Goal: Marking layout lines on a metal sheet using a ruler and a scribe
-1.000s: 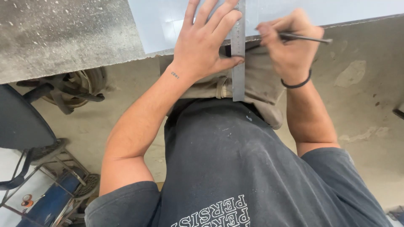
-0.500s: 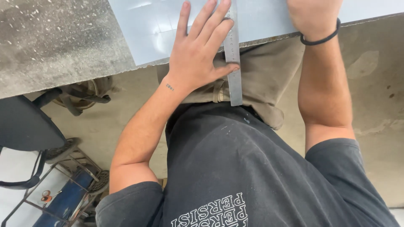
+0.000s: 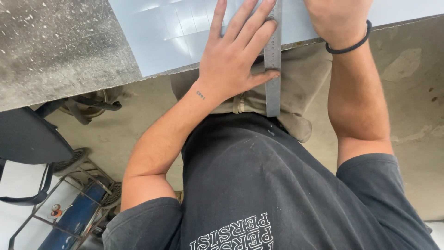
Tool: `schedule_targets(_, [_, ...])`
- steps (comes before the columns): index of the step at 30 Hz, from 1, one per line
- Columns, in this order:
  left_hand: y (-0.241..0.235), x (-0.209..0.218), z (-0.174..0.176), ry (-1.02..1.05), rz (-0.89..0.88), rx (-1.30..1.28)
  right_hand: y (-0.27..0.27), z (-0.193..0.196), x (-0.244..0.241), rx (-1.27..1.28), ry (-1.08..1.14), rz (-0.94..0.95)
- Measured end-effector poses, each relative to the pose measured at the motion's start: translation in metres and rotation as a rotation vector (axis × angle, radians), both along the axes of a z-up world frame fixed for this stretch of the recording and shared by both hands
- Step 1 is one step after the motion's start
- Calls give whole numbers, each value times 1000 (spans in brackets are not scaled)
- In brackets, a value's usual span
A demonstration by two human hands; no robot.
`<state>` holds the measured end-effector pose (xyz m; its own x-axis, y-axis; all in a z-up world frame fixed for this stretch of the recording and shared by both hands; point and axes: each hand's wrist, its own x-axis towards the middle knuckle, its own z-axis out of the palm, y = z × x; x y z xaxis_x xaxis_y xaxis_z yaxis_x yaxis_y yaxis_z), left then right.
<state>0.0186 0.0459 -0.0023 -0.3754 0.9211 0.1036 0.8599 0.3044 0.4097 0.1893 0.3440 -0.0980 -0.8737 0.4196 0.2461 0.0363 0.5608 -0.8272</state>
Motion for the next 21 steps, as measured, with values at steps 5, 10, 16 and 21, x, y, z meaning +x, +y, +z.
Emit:
schedule_targets(5, [2, 1, -2, -12, 24, 44, -8, -2, 29, 33, -17, -1])
schedule_targets(10, [2, -1, 3, -21, -2, 15, -18, -4, 41, 60, -27, 2])
schedule_targets(16, [3, -1, 4, -21, -19, 8, -27, -5, 47, 104, -39, 1])
schedule_targets(21, [3, 0, 2, -20, -21, 48, -35, -10, 50, 141, -50, -4])
